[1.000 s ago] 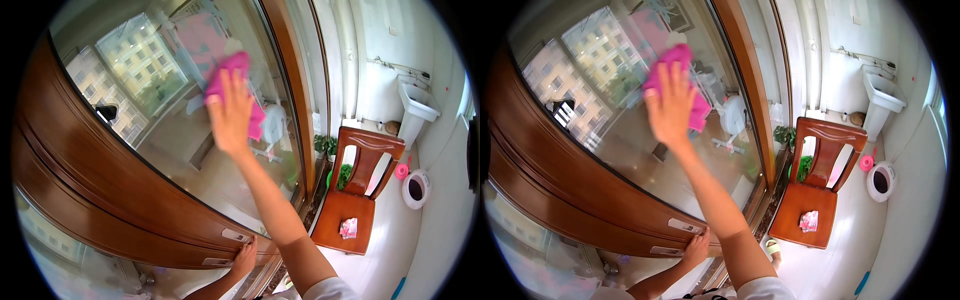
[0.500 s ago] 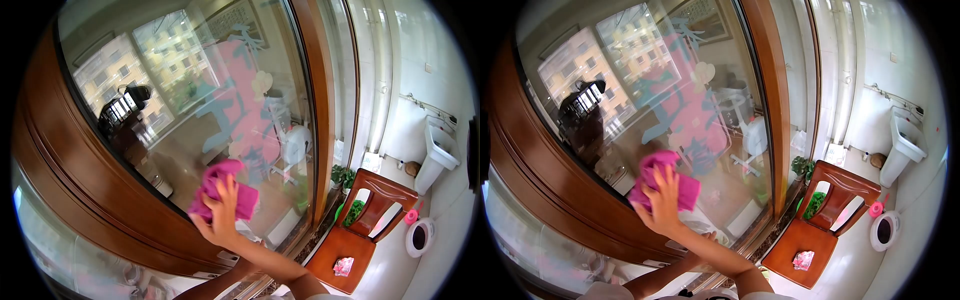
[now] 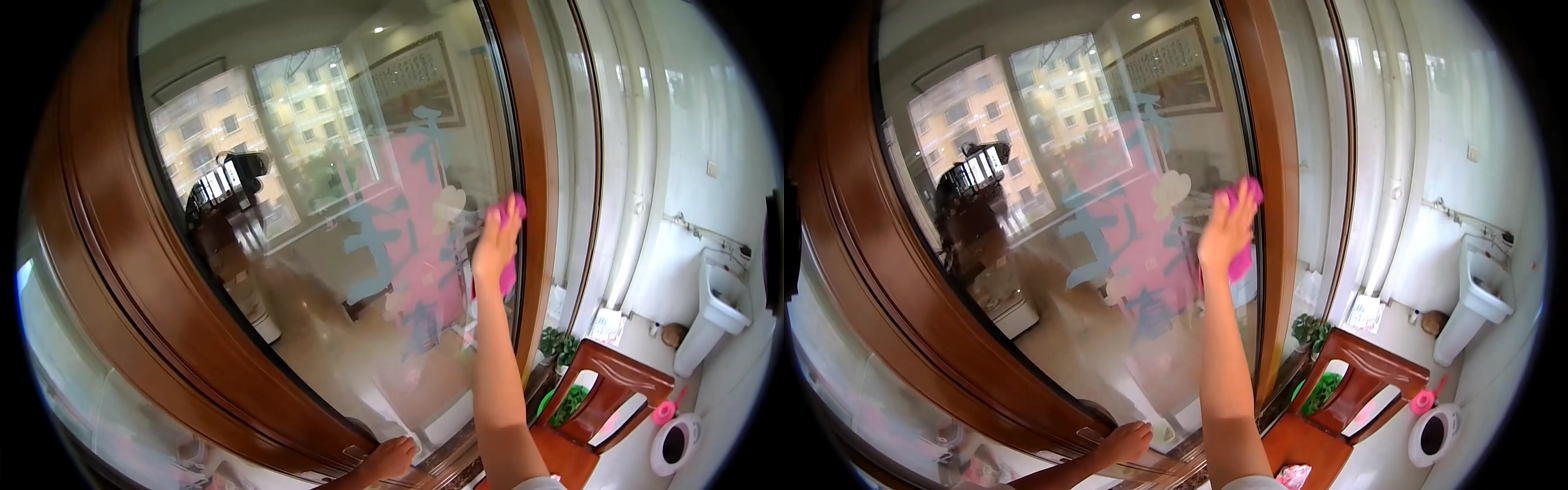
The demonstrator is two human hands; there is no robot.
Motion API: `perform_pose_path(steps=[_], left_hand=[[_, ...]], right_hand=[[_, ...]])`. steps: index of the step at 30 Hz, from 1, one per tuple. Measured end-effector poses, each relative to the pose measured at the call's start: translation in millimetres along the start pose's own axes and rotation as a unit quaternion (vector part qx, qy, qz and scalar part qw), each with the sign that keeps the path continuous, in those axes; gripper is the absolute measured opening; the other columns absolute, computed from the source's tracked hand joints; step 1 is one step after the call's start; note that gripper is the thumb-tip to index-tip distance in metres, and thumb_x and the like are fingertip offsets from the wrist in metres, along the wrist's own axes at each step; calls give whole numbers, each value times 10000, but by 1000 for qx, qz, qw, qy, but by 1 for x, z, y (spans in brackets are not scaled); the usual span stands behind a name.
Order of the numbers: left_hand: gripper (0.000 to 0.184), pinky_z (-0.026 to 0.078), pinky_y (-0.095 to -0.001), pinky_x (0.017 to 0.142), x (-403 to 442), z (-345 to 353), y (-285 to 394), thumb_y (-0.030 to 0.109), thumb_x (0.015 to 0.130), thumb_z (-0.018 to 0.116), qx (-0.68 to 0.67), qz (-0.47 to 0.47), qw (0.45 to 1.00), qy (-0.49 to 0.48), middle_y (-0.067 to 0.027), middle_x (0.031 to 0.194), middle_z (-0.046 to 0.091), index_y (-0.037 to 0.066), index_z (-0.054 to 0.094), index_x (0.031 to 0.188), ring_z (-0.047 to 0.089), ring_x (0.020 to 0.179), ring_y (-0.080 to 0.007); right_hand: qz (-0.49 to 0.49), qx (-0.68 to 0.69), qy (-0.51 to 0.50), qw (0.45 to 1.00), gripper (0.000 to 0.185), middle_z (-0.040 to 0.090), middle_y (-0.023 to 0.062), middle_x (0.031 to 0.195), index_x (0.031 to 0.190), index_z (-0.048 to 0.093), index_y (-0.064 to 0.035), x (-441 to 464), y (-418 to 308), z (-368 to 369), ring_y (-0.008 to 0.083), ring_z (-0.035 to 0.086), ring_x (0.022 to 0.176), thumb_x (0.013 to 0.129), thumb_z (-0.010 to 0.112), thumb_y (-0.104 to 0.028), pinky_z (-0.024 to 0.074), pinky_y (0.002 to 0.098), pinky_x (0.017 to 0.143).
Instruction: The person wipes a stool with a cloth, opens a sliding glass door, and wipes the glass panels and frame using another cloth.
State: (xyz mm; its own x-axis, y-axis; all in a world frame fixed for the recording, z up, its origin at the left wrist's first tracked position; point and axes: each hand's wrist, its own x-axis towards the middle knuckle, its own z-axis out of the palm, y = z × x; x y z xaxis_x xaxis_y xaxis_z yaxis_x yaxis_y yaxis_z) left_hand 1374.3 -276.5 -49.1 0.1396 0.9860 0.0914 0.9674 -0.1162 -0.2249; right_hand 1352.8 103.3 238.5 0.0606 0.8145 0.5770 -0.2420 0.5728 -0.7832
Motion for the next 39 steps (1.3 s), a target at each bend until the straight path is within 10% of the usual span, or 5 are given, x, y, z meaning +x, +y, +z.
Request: perform_pose_path(steps=[5, 12, 16, 26, 39], left_hand=[[102, 481, -352, 770, -6, 12, -3, 192, 861, 600, -129, -44, 988, -80, -44, 832, 539, 98, 576, 828, 570, 833, -253], [105, 511, -378, 691, -20, 65, -13, 174, 838, 619, -64, 8, 997, -35, -51, 768, 521, 101, 558, 793, 593, 781, -255], [87, 519, -334, 681, -18, 36, -3, 179, 795, 620, 2, 32, 999, 29, -39, 766, 541, 107, 587, 759, 601, 799, -224], [78, 536, -375, 682, -2, -3, 4, 156, 780, 635, -103, -57, 992, 46, -57, 787, 553, 105, 592, 741, 608, 820, -242], [197, 358, -525, 1119, -28, 9, 29, 136, 808, 658, -169, -106, 976, -86, -164, 1120, 630, 15, 683, 961, 576, 1151, -306]], right_hand=[[113, 26, -8, 993, 676, 198, 220, 1654, 1599, 264, -105, -143, 22, -24, 386, 103, 1549, 1051, 359, -488, 10, 557, 1222], [-428, 89, -288, 852, 671, 279, 168, 1631, 1567, 345, -121, -173, -205, 1, 417, 155, 1530, 966, 582, -304, 66, 631, 1206], [-484, 104, -153, 855, 594, 346, 175, 1590, 1517, 413, -108, -88, -293, 47, 412, 230, 1502, 972, 548, -301, 96, 646, 1202], [-93, -8, -7, 996, 649, 293, 157, 1636, 1577, 325, -141, 36, -60, 17, 373, 219, 1523, 1035, 392, -491, 125, 605, 1204], [425, 24, 142, 894, 610, 245, 234, 1633, 1584, 269, -45, -388, 266, -83, 356, 253, 1506, 1062, 377, -340, 180, 386, 1223]])
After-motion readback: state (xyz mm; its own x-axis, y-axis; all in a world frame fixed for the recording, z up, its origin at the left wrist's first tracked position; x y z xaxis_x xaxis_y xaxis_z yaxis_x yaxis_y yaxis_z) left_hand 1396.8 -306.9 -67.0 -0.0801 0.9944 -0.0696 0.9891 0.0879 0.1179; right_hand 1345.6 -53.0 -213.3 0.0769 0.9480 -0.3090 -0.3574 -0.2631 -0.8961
